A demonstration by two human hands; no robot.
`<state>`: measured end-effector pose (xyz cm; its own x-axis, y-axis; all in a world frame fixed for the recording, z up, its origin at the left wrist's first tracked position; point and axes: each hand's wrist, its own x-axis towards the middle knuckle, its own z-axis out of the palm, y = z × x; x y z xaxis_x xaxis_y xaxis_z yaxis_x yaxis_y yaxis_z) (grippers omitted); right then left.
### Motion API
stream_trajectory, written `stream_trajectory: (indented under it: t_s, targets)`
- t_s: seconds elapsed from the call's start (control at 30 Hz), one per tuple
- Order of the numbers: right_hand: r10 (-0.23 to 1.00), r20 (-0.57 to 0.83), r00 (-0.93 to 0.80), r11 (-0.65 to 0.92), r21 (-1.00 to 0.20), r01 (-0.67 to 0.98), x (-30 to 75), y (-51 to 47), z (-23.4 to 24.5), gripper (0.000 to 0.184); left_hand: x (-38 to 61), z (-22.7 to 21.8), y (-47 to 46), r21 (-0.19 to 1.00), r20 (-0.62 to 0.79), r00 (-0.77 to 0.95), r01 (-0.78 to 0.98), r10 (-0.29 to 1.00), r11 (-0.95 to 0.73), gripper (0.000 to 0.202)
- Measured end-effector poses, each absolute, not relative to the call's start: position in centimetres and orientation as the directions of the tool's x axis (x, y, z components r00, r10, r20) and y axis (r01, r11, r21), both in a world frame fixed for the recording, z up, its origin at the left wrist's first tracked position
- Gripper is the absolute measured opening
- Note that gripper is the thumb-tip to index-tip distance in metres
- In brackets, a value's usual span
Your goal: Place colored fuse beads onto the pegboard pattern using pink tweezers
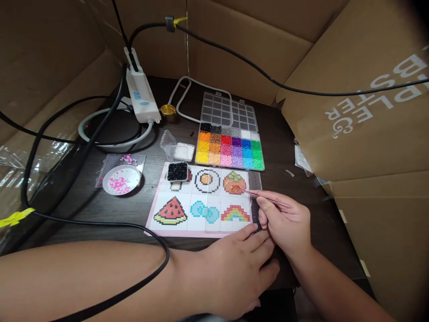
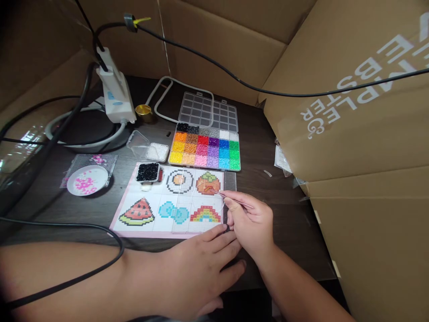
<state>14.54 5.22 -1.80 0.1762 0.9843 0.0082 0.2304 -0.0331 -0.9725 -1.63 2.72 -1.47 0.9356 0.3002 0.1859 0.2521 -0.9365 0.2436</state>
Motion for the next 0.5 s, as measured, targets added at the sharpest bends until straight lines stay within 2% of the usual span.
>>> stream_trajectory:
  t_s: [0.5]
  targets:
    - [0.981,-0.022,0.194,-0.067,-0.971,0.229,14.59,5.25,-1.86,0.019,-1.50,-1.62,2.68,0.233,0.200,0.931,0.258,0.305,-0.938,0.058]
